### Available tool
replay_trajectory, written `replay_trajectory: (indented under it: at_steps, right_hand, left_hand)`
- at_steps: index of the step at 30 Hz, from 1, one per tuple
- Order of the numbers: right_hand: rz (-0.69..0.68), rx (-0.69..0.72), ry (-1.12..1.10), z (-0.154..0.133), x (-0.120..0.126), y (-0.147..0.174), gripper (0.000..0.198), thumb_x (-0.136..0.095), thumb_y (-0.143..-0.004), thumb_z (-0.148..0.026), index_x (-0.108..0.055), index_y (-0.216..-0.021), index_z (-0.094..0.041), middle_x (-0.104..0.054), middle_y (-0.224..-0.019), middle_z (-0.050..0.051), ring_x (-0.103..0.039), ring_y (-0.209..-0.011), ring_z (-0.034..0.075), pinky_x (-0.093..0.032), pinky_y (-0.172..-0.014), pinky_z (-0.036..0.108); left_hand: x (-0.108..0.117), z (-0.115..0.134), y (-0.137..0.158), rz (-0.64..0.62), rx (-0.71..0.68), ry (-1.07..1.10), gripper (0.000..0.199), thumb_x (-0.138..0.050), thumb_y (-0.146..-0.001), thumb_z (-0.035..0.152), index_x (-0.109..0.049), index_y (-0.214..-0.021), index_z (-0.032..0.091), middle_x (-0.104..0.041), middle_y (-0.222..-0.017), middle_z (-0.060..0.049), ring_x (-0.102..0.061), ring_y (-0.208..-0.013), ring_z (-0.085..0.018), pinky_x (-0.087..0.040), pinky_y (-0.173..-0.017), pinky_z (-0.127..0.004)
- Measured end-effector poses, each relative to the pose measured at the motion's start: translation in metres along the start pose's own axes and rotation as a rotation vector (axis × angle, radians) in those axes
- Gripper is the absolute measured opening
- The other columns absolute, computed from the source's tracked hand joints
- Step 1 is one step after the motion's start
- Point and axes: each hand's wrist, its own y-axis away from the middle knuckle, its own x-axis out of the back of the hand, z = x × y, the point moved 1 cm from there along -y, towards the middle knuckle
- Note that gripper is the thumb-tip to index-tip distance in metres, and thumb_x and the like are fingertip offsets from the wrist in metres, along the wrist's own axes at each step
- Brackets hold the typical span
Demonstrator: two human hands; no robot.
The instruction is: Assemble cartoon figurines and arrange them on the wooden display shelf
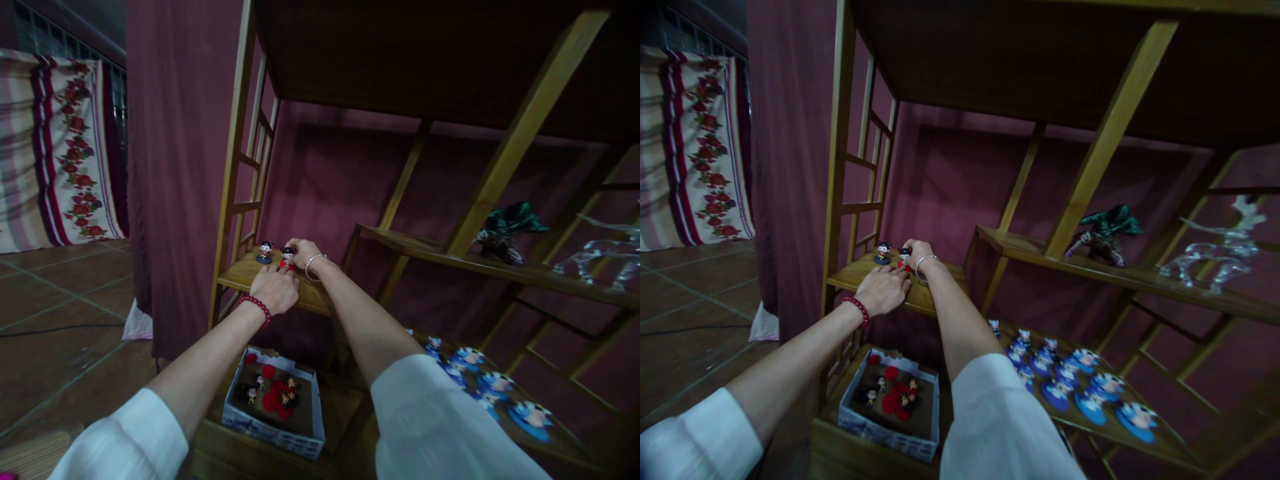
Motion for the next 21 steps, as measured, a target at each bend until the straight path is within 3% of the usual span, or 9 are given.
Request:
replay_trajectory:
  at_steps: [7, 21]
  right_hand:
    - [0.011, 0.004, -0.065, 0.0081, -0.0046, 0.0, 0.026, -0.066, -0.053, -0.016, -0.06, -0.078, -0.02, -0.059, -0.07, -0.006, -0.05, -0.061, 0.006, -0.039, -0.057, 0.014]
    - [-0.019, -0.038, 0.066, 0.0021, 0.0005, 0.0013, 0.029, -0.068, -0.053, -0.022, -0.061, -0.081, -0.021, -0.061, -0.074, -0.003, -0.053, -0.067, 0.009, -0.039, -0.06, 0.016]
  left_hand:
    - [0.0017, 0.0, -0.0002, -0.043, 0.034, 0.027, 0.039, -0.022, -0.083, 0.033, -0.054, -0.097, 0.016, -0.059, -0.101, -0.009, -0.048, -0.096, -0.022, -0.031, -0.081, -0.037]
    - [0.0055, 0.0023, 0.0003, -0.056, 0.055, 0.049, 0.039, -0.023, -0.083, 0.033, -0.055, -0.094, 0.016, -0.058, -0.103, -0.009, -0.047, -0.097, -0.023, -0.031, -0.082, -0.037]
